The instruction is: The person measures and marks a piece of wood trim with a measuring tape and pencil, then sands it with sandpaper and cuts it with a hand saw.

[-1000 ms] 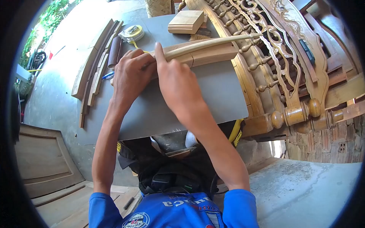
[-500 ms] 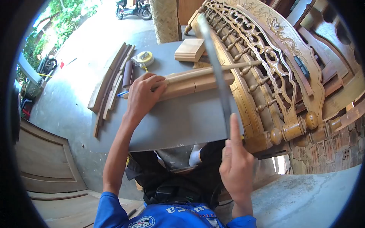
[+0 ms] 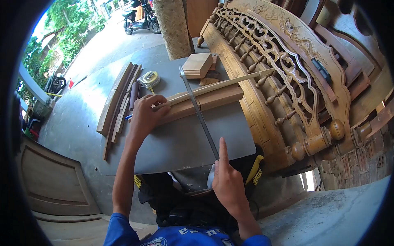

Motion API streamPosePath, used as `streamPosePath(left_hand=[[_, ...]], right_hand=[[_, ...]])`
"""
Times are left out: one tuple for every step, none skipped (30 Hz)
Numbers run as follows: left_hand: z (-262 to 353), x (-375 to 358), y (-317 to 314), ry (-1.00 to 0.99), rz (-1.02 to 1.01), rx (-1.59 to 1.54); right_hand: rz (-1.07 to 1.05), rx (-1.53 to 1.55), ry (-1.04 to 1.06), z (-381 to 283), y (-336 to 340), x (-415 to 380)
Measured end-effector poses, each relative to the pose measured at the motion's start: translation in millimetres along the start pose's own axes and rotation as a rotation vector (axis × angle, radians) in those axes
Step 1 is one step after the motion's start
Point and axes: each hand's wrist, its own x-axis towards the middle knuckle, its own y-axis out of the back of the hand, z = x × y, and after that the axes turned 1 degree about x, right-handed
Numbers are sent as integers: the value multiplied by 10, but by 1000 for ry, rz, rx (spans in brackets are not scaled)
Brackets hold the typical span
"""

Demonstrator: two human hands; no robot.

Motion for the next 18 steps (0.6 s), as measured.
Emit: streamPosePath(left_hand=[[7, 10, 14, 8, -13, -22], [10, 18, 25, 16, -26, -43], [4, 22, 26, 25, -33, -52], [-8, 27, 21, 34, -39, -62], [-16, 35, 18, 42, -44, -71], [-17, 37, 17, 40, -45, -49], [-17, 36, 17, 37, -46, -27], [-12, 38, 20, 34, -47, -5], [8, 40, 26, 66, -52, -24], [37, 38, 34, 100, -57, -43], [52, 34, 44, 135, -61, -62], [39, 31, 46, 145, -60, -86], [10, 29, 37, 155, -59, -110], [-15, 25, 26, 164, -59, -135], [-35, 19, 12, 138, -49, -121], [-54, 12, 0, 112, -39, -107], [-65, 8, -2, 86, -27, -93], [-68, 5, 4, 66, -32, -87]], right_hand=[[-8, -4, 6, 14, -7, -13], [-16, -8, 12, 21, -10, -23], [-47, -35, 3, 14, -3, -31], [-77, -62, -6, -2, 8, -37], [-107, -89, -13, -12, 13, -40], [-118, -84, -9, -13, 6, -45], [-127, -80, -6, -9, -9, -52], [-136, -76, -2, -4, -26, -57], [-133, -91, 24, 8, -47, -60], [-131, -106, 49, 22, -70, -63], [-131, -121, 76, 27, -87, -65], [-133, -123, 85, 21, -98, -65], [-135, -126, 93, 14, -108, -65], [-137, -129, 100, 9, -117, -68], [-141, -124, 101, 8, -129, -74], [-146, -119, 102, 9, -143, -81], [-150, -115, 103, 8, -156, -84], [-148, -105, 110, 3, -166, -86]])
